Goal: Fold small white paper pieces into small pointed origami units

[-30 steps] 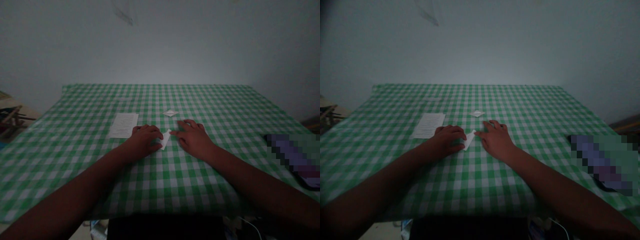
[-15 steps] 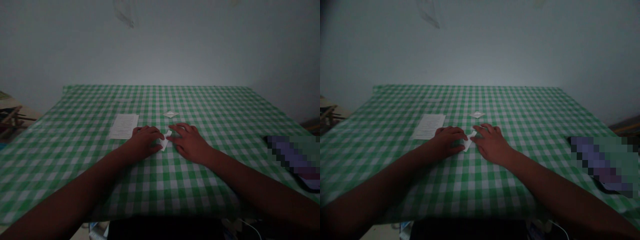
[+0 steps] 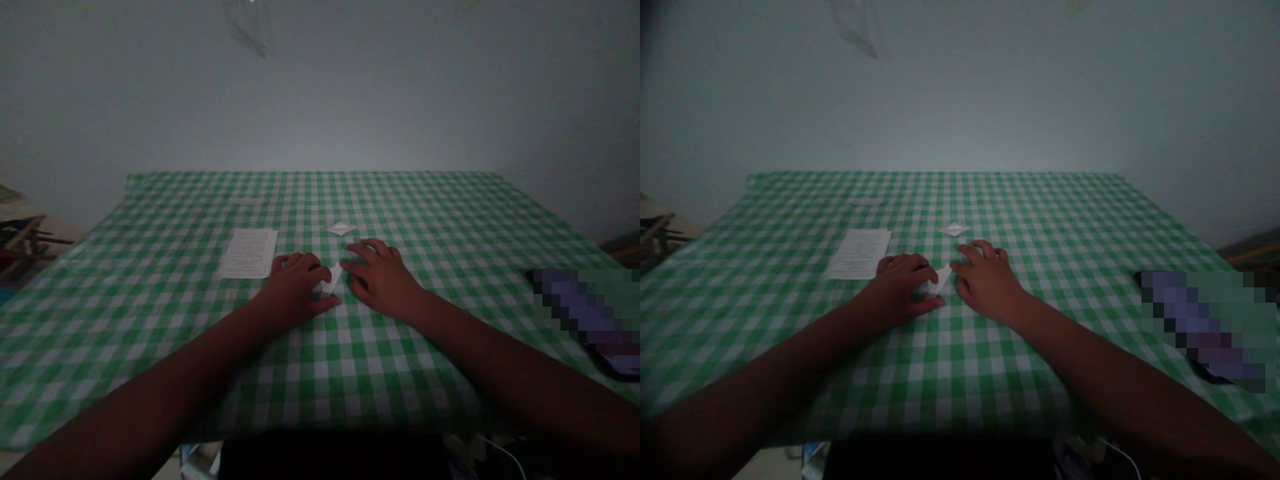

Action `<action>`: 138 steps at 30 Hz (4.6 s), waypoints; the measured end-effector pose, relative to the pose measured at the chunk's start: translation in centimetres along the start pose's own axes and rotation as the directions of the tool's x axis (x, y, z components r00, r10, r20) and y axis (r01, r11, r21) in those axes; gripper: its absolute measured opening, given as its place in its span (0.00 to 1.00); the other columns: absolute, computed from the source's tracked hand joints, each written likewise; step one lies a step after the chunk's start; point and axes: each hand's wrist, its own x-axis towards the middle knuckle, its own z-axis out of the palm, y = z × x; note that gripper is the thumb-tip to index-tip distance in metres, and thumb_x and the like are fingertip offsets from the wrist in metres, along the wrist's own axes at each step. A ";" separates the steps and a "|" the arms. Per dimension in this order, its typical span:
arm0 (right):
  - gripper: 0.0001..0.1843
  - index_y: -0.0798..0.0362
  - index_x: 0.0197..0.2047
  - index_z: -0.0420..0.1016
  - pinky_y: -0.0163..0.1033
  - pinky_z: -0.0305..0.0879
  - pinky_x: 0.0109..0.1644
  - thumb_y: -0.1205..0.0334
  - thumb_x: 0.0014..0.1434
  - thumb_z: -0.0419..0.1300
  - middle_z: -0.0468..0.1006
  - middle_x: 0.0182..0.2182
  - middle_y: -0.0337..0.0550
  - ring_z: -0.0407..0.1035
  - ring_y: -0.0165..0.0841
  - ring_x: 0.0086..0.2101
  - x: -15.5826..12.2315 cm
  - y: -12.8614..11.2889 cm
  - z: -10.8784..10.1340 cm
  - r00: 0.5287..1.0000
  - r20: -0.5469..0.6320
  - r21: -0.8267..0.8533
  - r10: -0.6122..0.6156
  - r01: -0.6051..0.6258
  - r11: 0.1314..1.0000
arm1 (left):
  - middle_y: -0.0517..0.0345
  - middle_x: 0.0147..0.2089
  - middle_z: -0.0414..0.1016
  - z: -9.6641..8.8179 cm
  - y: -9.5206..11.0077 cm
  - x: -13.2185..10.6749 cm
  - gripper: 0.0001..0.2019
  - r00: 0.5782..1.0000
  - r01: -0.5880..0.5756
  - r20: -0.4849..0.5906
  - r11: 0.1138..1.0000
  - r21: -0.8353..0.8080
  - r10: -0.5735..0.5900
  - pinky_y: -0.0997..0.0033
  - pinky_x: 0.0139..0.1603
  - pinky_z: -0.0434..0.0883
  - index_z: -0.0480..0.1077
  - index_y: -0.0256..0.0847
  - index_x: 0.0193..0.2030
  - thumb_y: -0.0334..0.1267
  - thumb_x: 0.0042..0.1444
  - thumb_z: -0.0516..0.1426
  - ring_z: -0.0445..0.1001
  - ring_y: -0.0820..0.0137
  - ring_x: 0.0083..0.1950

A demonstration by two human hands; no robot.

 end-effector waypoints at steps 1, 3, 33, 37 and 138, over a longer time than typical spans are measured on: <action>0.19 0.46 0.56 0.76 0.62 0.57 0.56 0.59 0.63 0.55 0.67 0.63 0.47 0.53 0.54 0.62 0.0 0.0 0.0 1.000 -0.020 0.016 -0.007 0.008 1.000 | 0.57 0.50 0.72 0.1 0.1 0.0 0.15 1.000 -0.003 -0.004 1.000 0.004 0.003 0.47 0.58 0.57 0.73 0.48 0.45 0.50 0.54 0.64 0.67 0.58 0.54; 0.16 0.47 0.52 0.79 0.60 0.57 0.57 0.59 0.63 0.56 0.69 0.61 0.46 0.55 0.52 0.61 -0.1 0.1 0.0 0.998 -0.064 0.052 -0.020 0.024 0.998 | 0.58 0.50 0.72 0.1 0.1 0.1 0.11 1.000 -0.022 -0.004 1.000 -0.007 0.022 0.49 0.58 0.56 0.72 0.47 0.44 0.46 0.57 0.62 0.68 0.59 0.54; 0.21 0.45 0.60 0.72 0.58 0.55 0.55 0.61 0.65 0.53 0.67 0.63 0.48 0.56 0.51 0.58 -1.5 -0.4 -1.6 0.977 0.124 0.003 -0.171 0.172 0.985 | 0.59 0.52 0.74 -0.1 0.1 0.3 0.07 1.000 -0.022 0.013 0.998 -0.059 0.023 0.52 0.58 0.56 0.72 0.48 0.45 0.39 0.63 0.55 0.68 0.61 0.55; 0.22 0.46 0.61 0.71 0.59 0.56 0.54 0.61 0.65 0.53 0.67 0.64 0.48 0.56 0.52 0.59 -1.6 -0.7 -1.6 0.977 0.141 -0.016 -0.158 0.162 0.987 | 0.58 0.54 0.73 -0.1 0.2 0.4 0.10 0.999 -0.029 0.024 0.998 -0.058 0.030 0.50 0.58 0.55 0.72 0.49 0.50 0.38 0.63 0.55 0.68 0.61 0.56; 0.22 0.52 0.62 0.69 0.63 0.55 0.56 0.59 0.68 0.48 0.67 0.64 0.46 0.54 0.54 0.62 -2.6 -2.2 -1.6 0.986 0.126 -0.029 -0.111 0.115 0.993 | 0.54 0.67 0.64 -2.1 -4.2 0.2 0.21 0.939 -0.167 0.259 0.958 -0.232 0.226 0.53 0.67 0.60 0.66 0.52 0.63 0.33 0.65 0.53 0.62 0.61 0.67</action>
